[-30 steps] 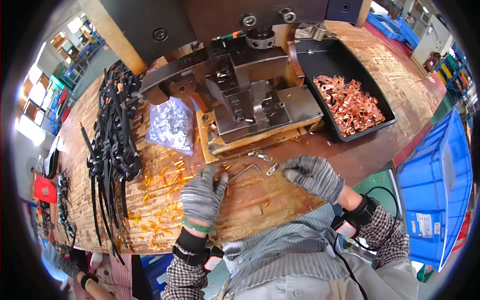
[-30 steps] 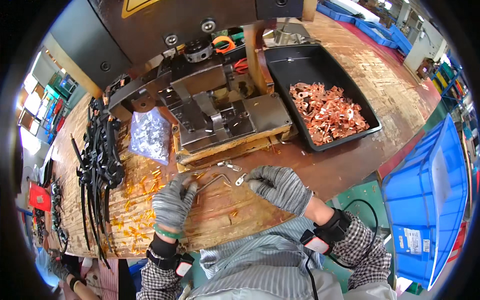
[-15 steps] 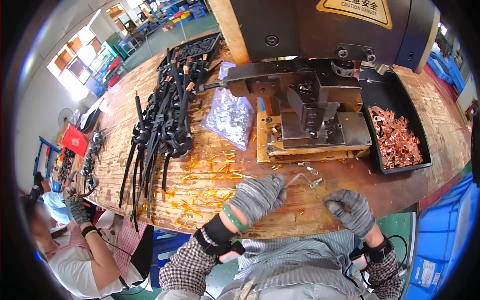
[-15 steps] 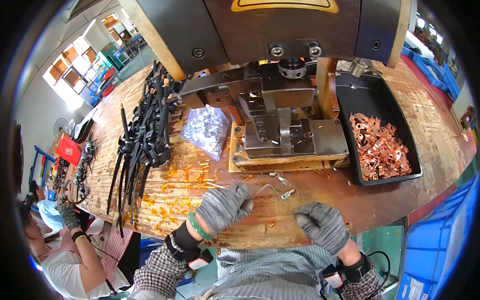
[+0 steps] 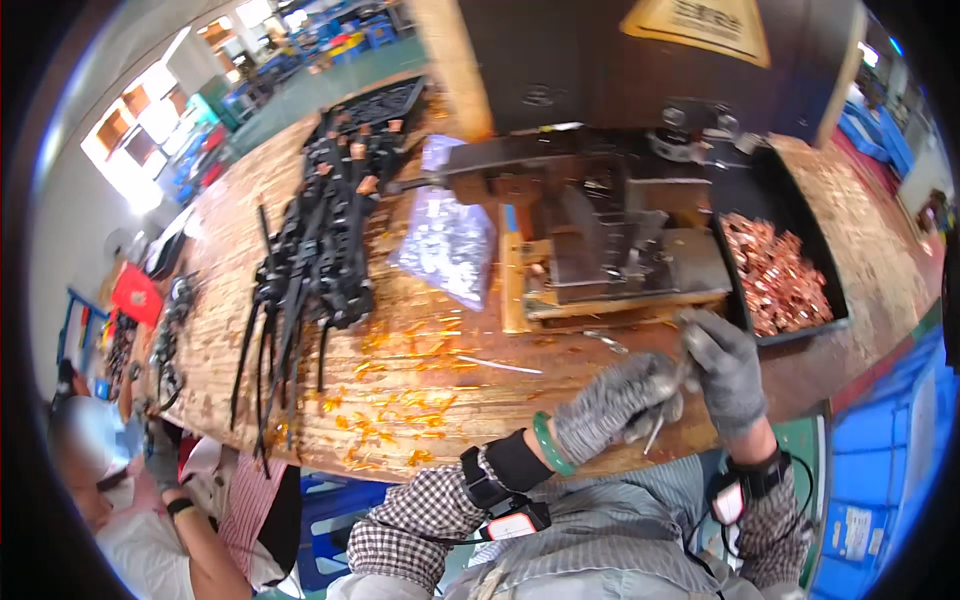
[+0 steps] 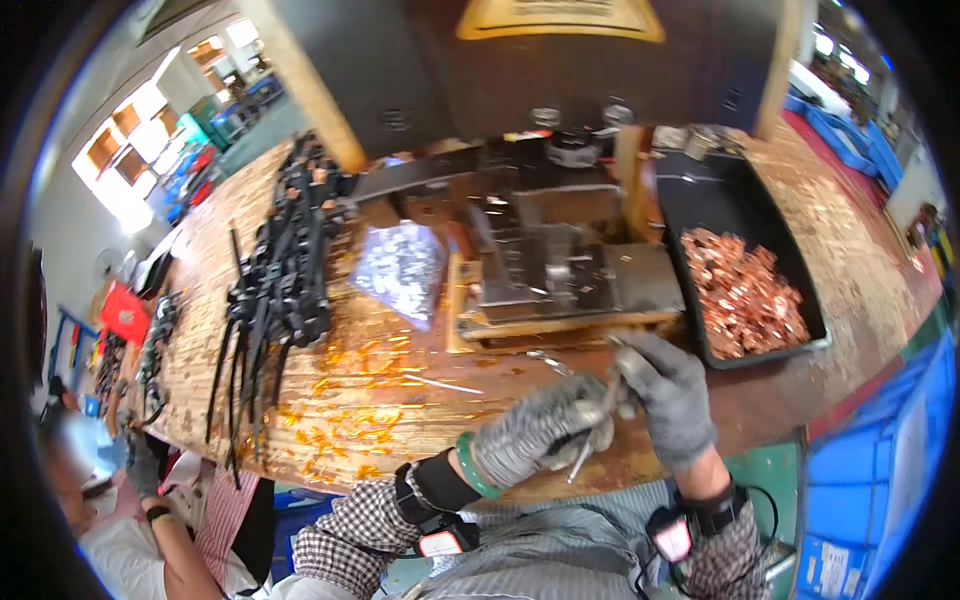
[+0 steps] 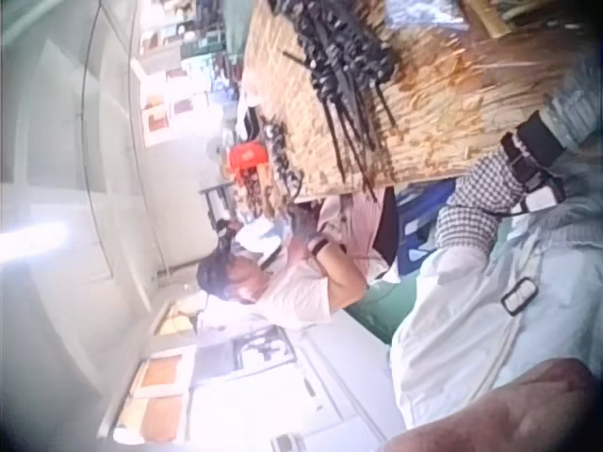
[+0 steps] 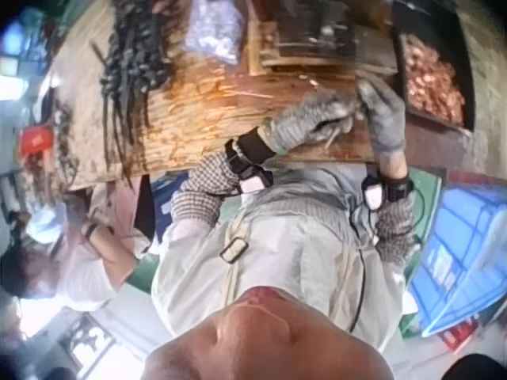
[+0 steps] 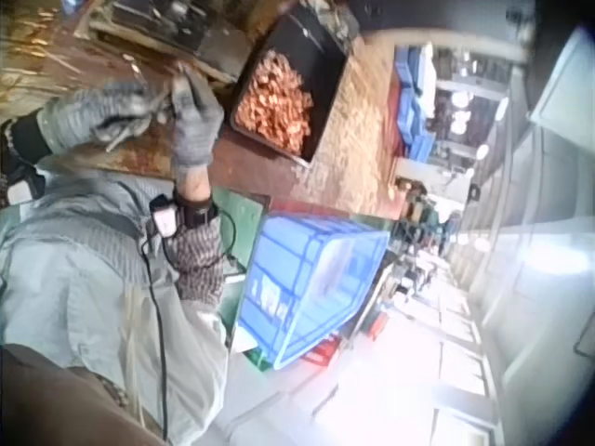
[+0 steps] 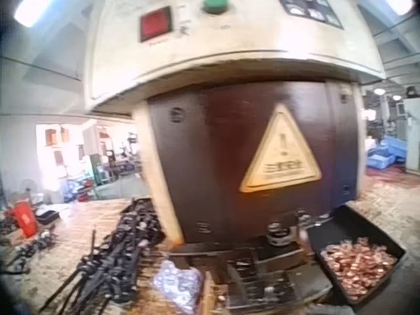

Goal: The person is using a terminal machine to crimp connectors onto the ends of electrical wires.

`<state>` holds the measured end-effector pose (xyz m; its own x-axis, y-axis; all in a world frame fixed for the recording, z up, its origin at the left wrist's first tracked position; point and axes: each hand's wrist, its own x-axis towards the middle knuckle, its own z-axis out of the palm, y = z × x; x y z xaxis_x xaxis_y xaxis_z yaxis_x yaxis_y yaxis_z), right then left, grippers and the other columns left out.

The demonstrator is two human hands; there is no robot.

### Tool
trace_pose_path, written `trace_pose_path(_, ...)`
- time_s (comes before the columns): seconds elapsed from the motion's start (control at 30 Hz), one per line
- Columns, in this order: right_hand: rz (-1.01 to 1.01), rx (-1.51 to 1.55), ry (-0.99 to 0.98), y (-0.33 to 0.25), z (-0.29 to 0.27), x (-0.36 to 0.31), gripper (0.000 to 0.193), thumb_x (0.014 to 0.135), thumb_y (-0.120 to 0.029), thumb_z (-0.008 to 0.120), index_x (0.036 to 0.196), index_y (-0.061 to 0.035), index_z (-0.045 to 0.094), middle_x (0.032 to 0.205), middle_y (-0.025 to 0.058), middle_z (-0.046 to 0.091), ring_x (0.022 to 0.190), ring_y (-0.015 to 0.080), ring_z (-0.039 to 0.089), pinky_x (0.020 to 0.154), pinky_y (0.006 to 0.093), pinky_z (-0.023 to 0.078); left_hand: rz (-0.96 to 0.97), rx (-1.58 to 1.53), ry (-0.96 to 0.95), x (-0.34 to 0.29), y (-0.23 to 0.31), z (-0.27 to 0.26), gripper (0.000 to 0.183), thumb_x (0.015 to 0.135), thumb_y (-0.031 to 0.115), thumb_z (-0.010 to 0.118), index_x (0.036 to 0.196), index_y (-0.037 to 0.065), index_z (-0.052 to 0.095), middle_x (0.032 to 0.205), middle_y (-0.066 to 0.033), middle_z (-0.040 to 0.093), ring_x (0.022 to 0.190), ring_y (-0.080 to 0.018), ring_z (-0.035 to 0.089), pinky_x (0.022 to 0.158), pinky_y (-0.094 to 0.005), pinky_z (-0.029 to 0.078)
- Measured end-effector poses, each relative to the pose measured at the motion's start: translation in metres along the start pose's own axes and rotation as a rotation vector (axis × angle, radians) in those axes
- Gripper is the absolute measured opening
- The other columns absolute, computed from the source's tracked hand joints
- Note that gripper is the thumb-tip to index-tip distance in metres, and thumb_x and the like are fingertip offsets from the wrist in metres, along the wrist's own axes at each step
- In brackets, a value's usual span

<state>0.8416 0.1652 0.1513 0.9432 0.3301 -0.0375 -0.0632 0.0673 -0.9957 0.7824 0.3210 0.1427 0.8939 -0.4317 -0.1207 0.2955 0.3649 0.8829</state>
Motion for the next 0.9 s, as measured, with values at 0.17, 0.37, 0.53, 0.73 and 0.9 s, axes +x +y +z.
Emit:
trace_pose_path(0.17,0.107,-0.006,-0.142,-0.015,-0.006,0.049,0.024,0.078,-0.009,0.063,0.098,0.0036,0.058,0.071,0.0047,0.059,0.054,0.0082,0.052,0.047,0.0203,0.041,-0.004,-0.309,0.086,0.021,-0.005,0.011,0.032,0.089,0.029,0.046,0.106,0.003,0.052,0.075,-0.0021,0.056,0.054,-0.0054,0.046,0.047,-0.0176,0.036)
trace_pose_path(0.37,0.034,-0.286,-0.324,-0.022,-0.003,0.081,0.013,0.075,-0.009,0.066,0.085,0.0,0.064,0.07,0.0041,0.062,0.06,0.0085,0.056,0.055,0.0232,0.046,-0.001,-0.609,0.135,0.027,0.004,0.012,0.025,0.089,0.019,0.049,0.107,0.003,0.054,0.09,-0.0072,0.063,0.067,-0.01,0.062,0.056,-0.0193,0.052)
trace_pose_path(0.53,0.103,-0.21,-0.302,-0.022,-0.007,0.082,0.018,0.075,-0.008,0.064,0.089,0.0028,0.062,0.07,0.0043,0.061,0.057,0.0094,0.056,0.054,0.0219,0.045,-0.001,-0.601,0.125,0.033,0.007,0.013,0.024,0.089,0.019,0.049,0.106,0.003,0.054,0.089,-0.0082,0.064,0.067,-0.011,0.062,0.055,-0.0209,0.054)
trace_pose_path(0.73,0.107,-0.207,-0.241,-0.02,-0.011,0.087,0.012,0.072,-0.006,0.067,0.083,-0.0001,0.065,0.069,0.0041,0.062,0.059,0.0102,0.056,0.056,0.0238,0.046,-0.04,-0.665,0.124,0.039,0.007,0.011,0.024,0.09,0.02,0.048,0.105,0.002,0.054,0.089,-0.008,0.063,0.067,-0.0113,0.063,0.055,-0.0205,0.054)
trace_pose_path(0.9,0.054,-0.247,-0.296,-0.017,0.0,0.095,0.01,0.071,-0.005,0.066,0.08,-0.0007,0.065,0.069,0.003,0.062,0.06,0.0098,0.055,0.056,0.0242,0.046,0.072,-0.392,0.192,0.03,0.011,0.007,0.026,0.091,0.022,0.046,0.106,0.003,0.053,0.089,-0.0048,0.062,0.066,-0.0077,0.059,0.054,-0.0185,0.052)
